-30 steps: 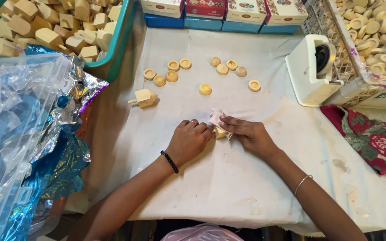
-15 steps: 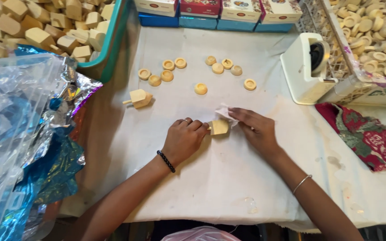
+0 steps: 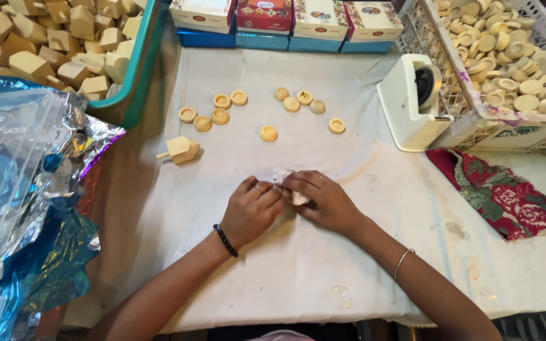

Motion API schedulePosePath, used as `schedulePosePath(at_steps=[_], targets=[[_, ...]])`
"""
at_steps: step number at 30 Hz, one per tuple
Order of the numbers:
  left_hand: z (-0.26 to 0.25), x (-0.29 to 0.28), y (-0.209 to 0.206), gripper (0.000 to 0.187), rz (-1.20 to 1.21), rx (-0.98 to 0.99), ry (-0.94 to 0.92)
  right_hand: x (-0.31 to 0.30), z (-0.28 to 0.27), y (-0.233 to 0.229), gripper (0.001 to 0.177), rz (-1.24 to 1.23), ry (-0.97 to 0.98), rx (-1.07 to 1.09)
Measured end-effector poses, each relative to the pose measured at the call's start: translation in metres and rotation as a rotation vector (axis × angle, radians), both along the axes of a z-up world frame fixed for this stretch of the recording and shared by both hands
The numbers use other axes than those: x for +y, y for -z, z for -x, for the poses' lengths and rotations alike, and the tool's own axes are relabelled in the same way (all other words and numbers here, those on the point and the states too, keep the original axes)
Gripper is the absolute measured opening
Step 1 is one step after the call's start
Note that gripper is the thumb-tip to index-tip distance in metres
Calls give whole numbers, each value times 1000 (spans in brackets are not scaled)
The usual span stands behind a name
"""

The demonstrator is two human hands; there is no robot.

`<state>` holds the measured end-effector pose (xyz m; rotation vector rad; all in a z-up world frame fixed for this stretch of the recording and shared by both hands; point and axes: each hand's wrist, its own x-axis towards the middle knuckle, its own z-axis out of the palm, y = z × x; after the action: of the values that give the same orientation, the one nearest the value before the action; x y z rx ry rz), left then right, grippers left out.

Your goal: The person is assembling wooden dreidels by inserting the top stem into the base and then wiping them clean.

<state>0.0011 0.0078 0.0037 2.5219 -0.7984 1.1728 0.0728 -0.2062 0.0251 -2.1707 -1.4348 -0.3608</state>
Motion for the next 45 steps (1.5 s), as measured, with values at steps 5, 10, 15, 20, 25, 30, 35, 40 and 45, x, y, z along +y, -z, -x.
schedulePosePath(at_steps=[5, 10, 15, 20, 25, 30, 35, 40, 45], targets=[[1, -2, 1, 12, -101, -102, 109, -3, 0, 2, 44, -30, -38, 206], [0, -3, 0, 15, -98, -54, 64, -1, -1, 5, 38, -28, 26, 227], [-2, -2, 2, 17, -64, 0, 16, -3, -4, 11, 43, 19, 4, 231], [-4, 0, 3, 15, 38, 97, -16, -2, -2, 5, 62, -25, -54, 61], [-8, 1, 2, 14, 127, 212, -40, -3, -2, 5, 65, 4, -62, 11], [-8, -3, 1, 17, 251, 314, -56, -5, -2, 10, 58, 5, -47, 4], [-6, -3, -6, 14, 322, 331, -70, -3, 1, 3, 48, -131, -22, -213], [-6, 1, -7, 14, 351, 318, -64, -3, 3, -13, 42, -78, -21, -283], [-4, 0, -8, 14, 309, 257, -108, -7, 2, -2, 43, -53, -58, -306]])
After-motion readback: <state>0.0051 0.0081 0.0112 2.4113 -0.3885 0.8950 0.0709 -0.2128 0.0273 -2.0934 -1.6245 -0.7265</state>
